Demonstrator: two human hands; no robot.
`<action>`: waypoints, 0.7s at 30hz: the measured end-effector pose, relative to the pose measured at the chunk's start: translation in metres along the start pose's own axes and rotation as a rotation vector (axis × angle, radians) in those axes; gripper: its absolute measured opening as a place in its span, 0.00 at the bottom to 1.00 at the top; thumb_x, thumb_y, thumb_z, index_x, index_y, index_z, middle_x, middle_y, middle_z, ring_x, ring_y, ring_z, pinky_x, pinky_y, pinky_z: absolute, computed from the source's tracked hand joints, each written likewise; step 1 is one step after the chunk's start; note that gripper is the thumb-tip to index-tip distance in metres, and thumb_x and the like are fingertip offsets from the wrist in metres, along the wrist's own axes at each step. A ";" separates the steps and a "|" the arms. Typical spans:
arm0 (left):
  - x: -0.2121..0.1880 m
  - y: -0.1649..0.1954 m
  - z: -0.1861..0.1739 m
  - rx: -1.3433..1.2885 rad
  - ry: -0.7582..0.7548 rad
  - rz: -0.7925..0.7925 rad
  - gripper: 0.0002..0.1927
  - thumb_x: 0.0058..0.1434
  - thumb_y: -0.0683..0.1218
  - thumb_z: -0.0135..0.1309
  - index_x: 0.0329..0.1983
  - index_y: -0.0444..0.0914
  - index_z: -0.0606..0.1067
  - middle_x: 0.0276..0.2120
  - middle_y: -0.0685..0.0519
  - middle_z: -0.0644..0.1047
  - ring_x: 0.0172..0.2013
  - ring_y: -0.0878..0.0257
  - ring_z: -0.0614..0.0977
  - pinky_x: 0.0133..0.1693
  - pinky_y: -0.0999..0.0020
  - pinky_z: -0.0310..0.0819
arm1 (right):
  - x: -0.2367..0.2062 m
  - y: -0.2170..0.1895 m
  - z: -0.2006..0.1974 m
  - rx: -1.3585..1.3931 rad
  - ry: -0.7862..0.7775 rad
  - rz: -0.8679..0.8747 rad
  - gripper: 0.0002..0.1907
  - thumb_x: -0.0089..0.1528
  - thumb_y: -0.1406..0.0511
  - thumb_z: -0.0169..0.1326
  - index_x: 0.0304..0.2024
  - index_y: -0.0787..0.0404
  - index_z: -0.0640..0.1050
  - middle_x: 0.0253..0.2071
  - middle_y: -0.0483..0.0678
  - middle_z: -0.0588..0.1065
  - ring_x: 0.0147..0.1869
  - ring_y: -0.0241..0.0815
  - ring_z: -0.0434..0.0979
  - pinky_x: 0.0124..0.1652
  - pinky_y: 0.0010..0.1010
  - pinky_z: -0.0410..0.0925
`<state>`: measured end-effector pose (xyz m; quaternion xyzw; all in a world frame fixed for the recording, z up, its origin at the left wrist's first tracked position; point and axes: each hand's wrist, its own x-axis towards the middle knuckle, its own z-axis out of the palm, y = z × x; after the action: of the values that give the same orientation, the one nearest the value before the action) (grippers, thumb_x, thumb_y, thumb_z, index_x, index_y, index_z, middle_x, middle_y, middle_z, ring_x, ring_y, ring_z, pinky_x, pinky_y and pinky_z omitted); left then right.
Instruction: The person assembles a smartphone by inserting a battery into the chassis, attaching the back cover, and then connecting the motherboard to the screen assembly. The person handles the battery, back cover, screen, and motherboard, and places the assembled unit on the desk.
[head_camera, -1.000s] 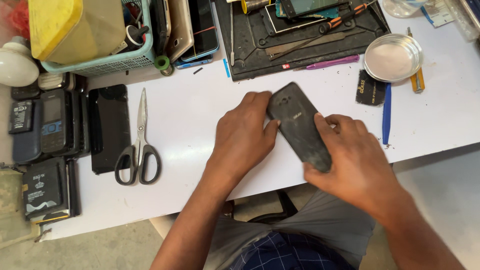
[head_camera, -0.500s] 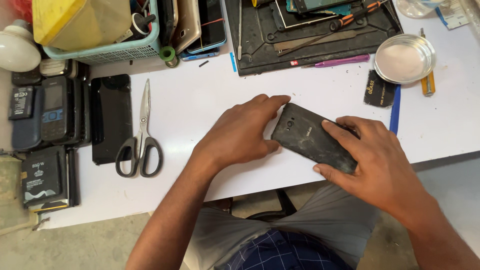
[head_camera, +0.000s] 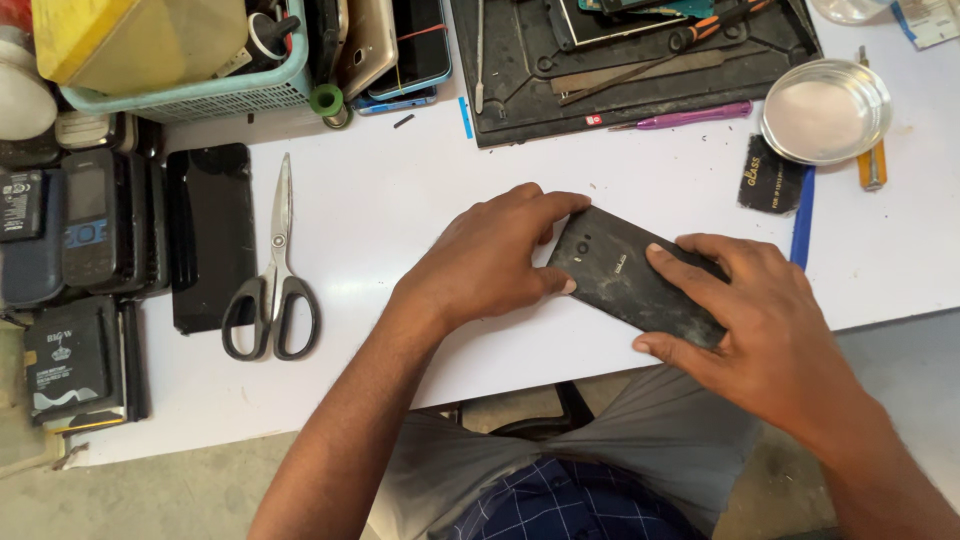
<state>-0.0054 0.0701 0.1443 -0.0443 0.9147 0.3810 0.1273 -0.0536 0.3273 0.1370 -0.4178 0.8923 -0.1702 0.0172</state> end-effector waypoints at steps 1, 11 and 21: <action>0.002 0.000 -0.001 0.001 -0.017 -0.025 0.38 0.50 0.50 0.67 0.67 0.49 0.71 0.46 0.54 0.78 0.47 0.61 0.82 0.49 0.61 0.76 | 0.001 0.001 0.000 0.002 0.003 -0.004 0.40 0.47 0.47 0.66 0.59 0.56 0.78 0.58 0.52 0.72 0.62 0.52 0.67 0.57 0.46 0.62; 0.011 0.001 0.001 0.138 -0.030 0.019 0.34 0.56 0.49 0.63 0.66 0.47 0.66 0.50 0.51 0.78 0.49 0.52 0.81 0.49 0.54 0.74 | 0.011 0.016 0.011 -0.003 -0.001 -0.022 0.39 0.49 0.47 0.65 0.58 0.57 0.78 0.58 0.52 0.73 0.61 0.52 0.68 0.57 0.46 0.60; -0.008 0.026 0.013 0.295 0.047 0.141 0.41 0.46 0.45 0.68 0.65 0.41 0.67 0.52 0.48 0.73 0.52 0.53 0.76 0.48 0.57 0.73 | -0.012 0.012 -0.006 -0.022 -0.057 0.050 0.47 0.47 0.44 0.66 0.62 0.66 0.75 0.52 0.57 0.73 0.57 0.55 0.69 0.54 0.46 0.64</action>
<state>0.0003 0.0979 0.1556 0.0302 0.9642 0.2495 0.0840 -0.0556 0.3451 0.1371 -0.4001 0.9035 -0.1477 0.0423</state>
